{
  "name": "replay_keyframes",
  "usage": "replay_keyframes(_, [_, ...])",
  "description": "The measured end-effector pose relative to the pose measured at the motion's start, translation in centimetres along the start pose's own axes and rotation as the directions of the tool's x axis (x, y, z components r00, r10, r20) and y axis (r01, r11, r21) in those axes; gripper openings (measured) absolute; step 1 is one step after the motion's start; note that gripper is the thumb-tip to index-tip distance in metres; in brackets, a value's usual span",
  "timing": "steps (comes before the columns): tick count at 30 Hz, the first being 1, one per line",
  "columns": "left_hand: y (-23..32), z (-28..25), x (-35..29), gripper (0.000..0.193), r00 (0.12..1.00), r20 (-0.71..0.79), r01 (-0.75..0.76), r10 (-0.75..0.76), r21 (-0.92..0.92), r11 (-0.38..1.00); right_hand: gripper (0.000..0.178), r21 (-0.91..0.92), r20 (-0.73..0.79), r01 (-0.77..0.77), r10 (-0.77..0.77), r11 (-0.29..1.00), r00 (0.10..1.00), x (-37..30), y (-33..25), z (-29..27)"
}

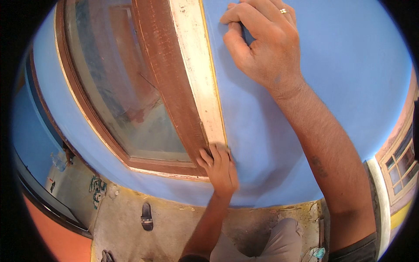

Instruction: The person sands the wooden frame of a window using a small abrasive pad. They work along the vertical and horizontal edges of the frame, repeatedly rubbing the surface to smooth it.

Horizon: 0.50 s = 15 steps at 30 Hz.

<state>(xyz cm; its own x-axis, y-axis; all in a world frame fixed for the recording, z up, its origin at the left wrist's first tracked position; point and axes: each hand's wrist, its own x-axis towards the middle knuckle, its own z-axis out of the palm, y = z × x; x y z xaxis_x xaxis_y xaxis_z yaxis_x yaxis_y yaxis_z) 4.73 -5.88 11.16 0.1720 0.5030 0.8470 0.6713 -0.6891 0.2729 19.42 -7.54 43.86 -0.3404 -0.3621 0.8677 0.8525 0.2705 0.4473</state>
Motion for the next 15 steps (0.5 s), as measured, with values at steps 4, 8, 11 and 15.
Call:
replay_keyframes(4, [0.8, -2.3, 5.7, 0.056, 0.978, -0.183, -0.113, 0.102, -0.052, 0.992, 0.012, 0.023, -0.03, 0.029, -0.028, 0.999, 0.999, -0.1, 0.1, 0.6])
replay_keyframes(8, [-1.0, -0.7, -0.7, 0.061, 0.976, 0.168, 0.151, -0.136, -0.078, 0.985, 0.012, 0.035, -0.021, 0.013, -0.012, 0.999, 1.0, 0.6, -0.6, 0.0])
replay_keyframes(11, [-1.4, 1.4, -2.7, 0.06, 0.997, 0.014, 0.077, -0.076, -0.174, 0.982, 0.012, 0.015, -0.033, 0.001, -0.001, 1.0, 0.999, 0.4, -0.4, 0.3])
replay_keyframes(15, [-1.4, 2.5, -1.5, 0.056, 0.997, -0.066, 0.028, -0.041, -0.195, 0.98, 0.011, 0.002, -0.04, 0.029, -0.029, 1.0, 0.999, 0.0, 0.0, 0.2])
